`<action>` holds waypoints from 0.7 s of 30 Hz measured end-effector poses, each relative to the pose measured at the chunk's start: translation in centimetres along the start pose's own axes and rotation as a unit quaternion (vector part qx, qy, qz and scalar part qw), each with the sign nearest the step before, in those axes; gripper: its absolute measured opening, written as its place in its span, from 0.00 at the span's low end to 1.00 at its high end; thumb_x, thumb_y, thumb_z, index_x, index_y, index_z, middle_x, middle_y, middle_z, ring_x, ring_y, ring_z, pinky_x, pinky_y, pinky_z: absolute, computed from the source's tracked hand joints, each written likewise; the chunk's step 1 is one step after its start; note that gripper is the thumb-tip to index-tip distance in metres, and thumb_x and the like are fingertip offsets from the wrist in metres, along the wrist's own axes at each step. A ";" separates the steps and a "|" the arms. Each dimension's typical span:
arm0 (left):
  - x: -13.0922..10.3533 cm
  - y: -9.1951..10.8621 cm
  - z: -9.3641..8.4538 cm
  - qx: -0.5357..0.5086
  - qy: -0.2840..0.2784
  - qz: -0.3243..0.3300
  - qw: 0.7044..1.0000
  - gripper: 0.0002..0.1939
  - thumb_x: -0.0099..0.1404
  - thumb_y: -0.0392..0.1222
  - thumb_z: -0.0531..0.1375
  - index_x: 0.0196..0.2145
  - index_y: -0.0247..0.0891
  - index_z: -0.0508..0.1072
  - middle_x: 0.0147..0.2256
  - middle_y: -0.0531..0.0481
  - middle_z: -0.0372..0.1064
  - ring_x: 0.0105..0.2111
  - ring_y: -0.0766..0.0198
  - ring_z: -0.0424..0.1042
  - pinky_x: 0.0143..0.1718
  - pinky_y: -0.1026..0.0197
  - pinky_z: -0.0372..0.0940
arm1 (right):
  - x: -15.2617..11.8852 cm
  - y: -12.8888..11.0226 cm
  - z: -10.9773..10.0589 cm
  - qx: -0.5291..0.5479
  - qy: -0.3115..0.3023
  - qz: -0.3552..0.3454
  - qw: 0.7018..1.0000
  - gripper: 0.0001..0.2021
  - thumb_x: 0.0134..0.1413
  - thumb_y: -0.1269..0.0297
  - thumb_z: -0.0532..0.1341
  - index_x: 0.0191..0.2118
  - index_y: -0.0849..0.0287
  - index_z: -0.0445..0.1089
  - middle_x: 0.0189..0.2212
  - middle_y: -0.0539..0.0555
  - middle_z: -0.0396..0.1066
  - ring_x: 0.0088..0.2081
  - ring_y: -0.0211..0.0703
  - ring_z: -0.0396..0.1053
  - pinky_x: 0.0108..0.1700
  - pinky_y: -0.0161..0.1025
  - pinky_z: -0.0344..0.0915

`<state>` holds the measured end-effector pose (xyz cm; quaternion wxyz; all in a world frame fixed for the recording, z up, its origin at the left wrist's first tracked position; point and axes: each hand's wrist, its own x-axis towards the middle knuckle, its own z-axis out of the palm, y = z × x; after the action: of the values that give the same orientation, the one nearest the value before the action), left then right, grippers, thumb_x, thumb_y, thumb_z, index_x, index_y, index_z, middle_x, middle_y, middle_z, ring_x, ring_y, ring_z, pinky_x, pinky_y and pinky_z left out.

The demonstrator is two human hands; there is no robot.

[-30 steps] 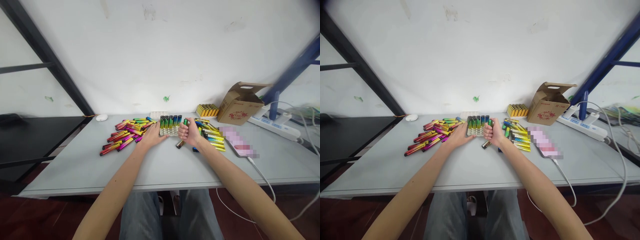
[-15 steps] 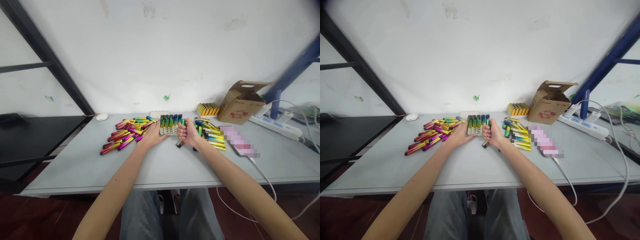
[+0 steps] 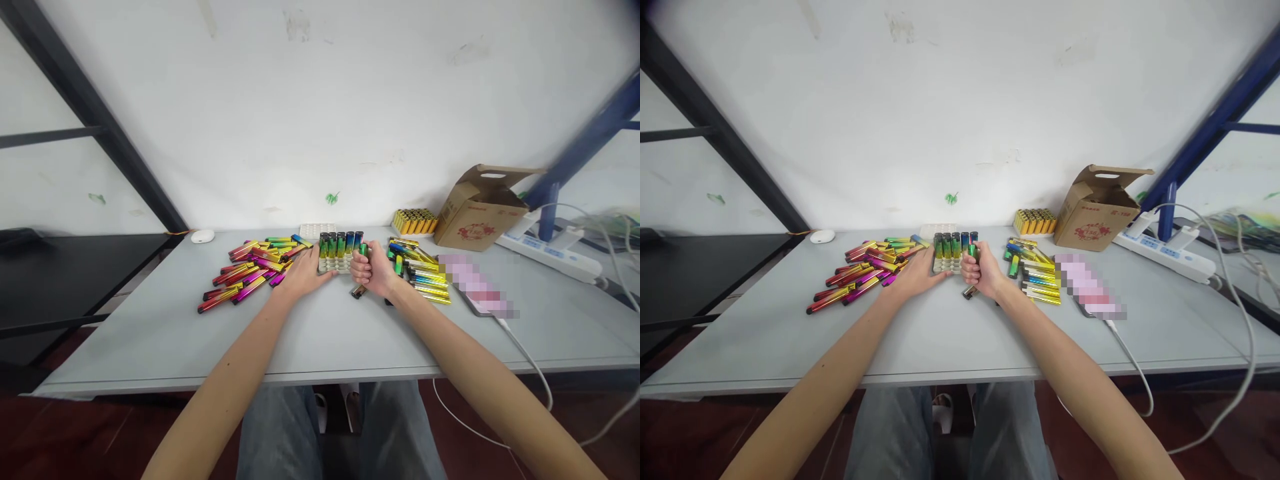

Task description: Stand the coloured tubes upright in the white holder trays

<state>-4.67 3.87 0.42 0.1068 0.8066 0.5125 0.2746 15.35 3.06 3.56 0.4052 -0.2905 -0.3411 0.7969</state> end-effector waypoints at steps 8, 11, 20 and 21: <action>0.0 -0.2 0.2 0.060 -0.002 0.016 0.998 0.34 0.63 0.55 0.60 0.59 0.34 0.56 0.53 0.35 0.66 0.55 0.43 0.65 0.52 0.45 0.64 | 0.0 0.4 -0.1 0.022 0.005 -0.027 0.999 0.26 0.59 0.38 0.47 0.24 0.57 0.56 0.16 0.43 0.46 0.17 0.32 0.44 0.16 0.29 0.44; 0.0 -0.2 0.2 0.055 -0.004 0.017 0.998 0.33 0.63 0.55 0.60 0.58 0.34 0.57 0.52 0.34 0.66 0.55 0.43 0.65 0.52 0.45 0.63 | -0.3 0.1 0.2 0.033 0.010 -0.043 0.998 0.26 0.60 0.39 0.43 0.30 0.57 0.62 0.20 0.48 0.55 0.20 0.37 0.55 0.18 0.31 0.52; 0.0 0.1 0.0 0.021 0.000 0.025 0.999 0.30 0.62 0.53 0.61 0.57 0.36 0.59 0.50 0.36 0.67 0.53 0.44 0.67 0.50 0.46 0.64 | -0.3 -0.4 -0.1 -0.050 -0.017 -0.075 0.996 0.11 0.56 0.63 0.53 0.42 0.57 0.69 0.28 0.51 0.66 0.28 0.39 0.63 0.31 0.35 0.62; 0.0 0.1 0.0 0.018 0.000 0.025 1.000 0.30 0.62 0.53 0.61 0.57 0.36 0.59 0.51 0.37 0.67 0.53 0.44 0.67 0.50 0.46 0.64 | -0.3 -0.4 -0.2 -0.071 -0.016 -0.088 0.993 0.12 0.58 0.61 0.53 0.42 0.57 0.69 0.29 0.51 0.67 0.29 0.39 0.64 0.32 0.36 0.63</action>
<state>-4.64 3.83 0.46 0.0856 0.8210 0.4968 0.2681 15.83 3.09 3.82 0.4470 -0.2745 -0.4277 0.7362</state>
